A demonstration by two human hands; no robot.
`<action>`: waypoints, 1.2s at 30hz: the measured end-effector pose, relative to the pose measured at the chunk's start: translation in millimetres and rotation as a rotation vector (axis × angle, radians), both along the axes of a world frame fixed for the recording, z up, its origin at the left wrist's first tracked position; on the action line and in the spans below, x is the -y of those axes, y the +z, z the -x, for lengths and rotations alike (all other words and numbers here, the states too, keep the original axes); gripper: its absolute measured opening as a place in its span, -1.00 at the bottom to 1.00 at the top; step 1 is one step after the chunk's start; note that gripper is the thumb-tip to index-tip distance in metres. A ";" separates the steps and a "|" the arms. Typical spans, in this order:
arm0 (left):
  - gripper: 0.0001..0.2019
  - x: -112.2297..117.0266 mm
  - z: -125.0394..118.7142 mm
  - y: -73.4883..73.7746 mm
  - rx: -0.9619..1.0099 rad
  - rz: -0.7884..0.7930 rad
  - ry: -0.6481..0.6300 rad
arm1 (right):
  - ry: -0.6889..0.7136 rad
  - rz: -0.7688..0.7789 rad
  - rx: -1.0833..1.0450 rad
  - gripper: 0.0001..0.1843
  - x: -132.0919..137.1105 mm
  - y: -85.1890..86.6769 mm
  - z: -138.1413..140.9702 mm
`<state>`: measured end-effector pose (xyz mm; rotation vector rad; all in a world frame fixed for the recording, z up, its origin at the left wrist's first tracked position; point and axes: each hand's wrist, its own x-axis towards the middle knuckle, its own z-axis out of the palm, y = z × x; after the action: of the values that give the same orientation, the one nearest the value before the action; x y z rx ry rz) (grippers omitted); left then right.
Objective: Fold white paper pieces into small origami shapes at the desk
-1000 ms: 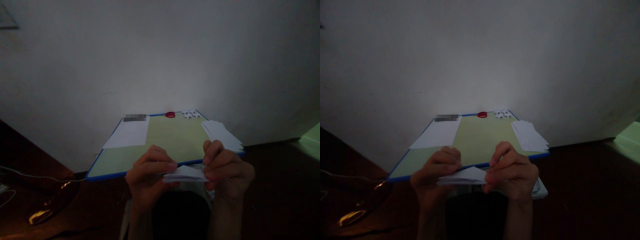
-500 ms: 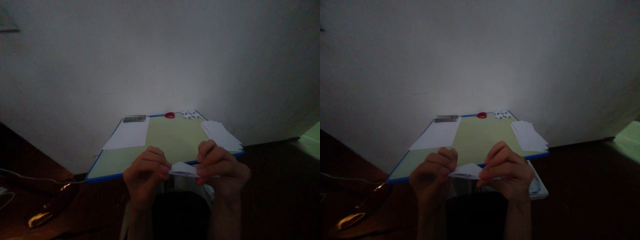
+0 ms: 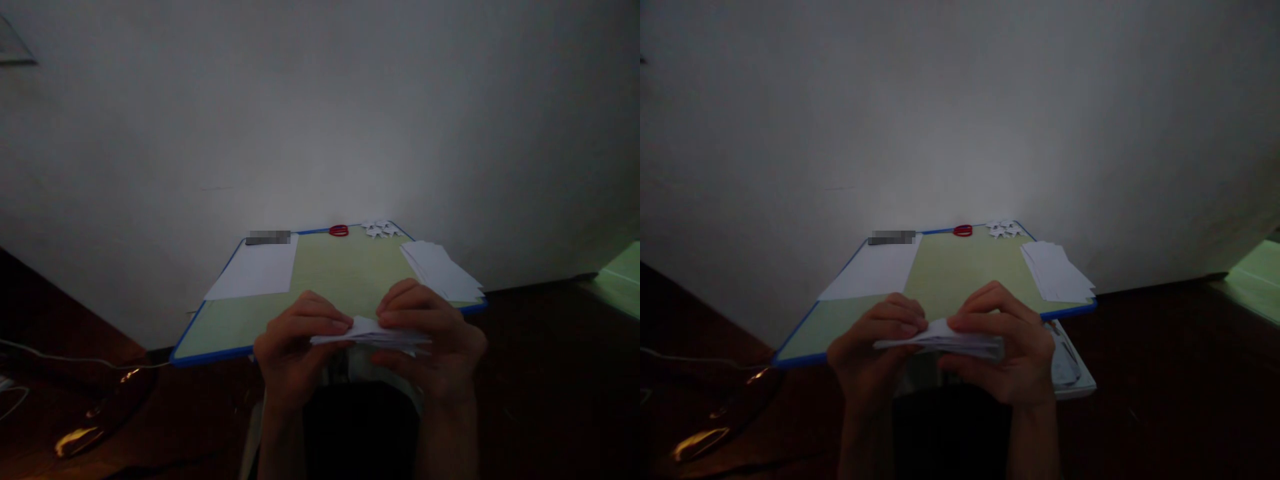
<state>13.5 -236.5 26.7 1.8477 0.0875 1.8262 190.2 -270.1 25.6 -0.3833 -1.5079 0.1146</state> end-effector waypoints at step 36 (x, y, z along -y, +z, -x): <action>-0.95 -11.8 -4.1 -16.6 0.134 0.204 0.120 | -0.046 0.211 0.131 -0.71 -13.5 -9.4 6.8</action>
<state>17.7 -224.7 10.1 1.6065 0.3297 1.9387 183.4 -256.6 16.3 -0.6038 -1.6206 0.2172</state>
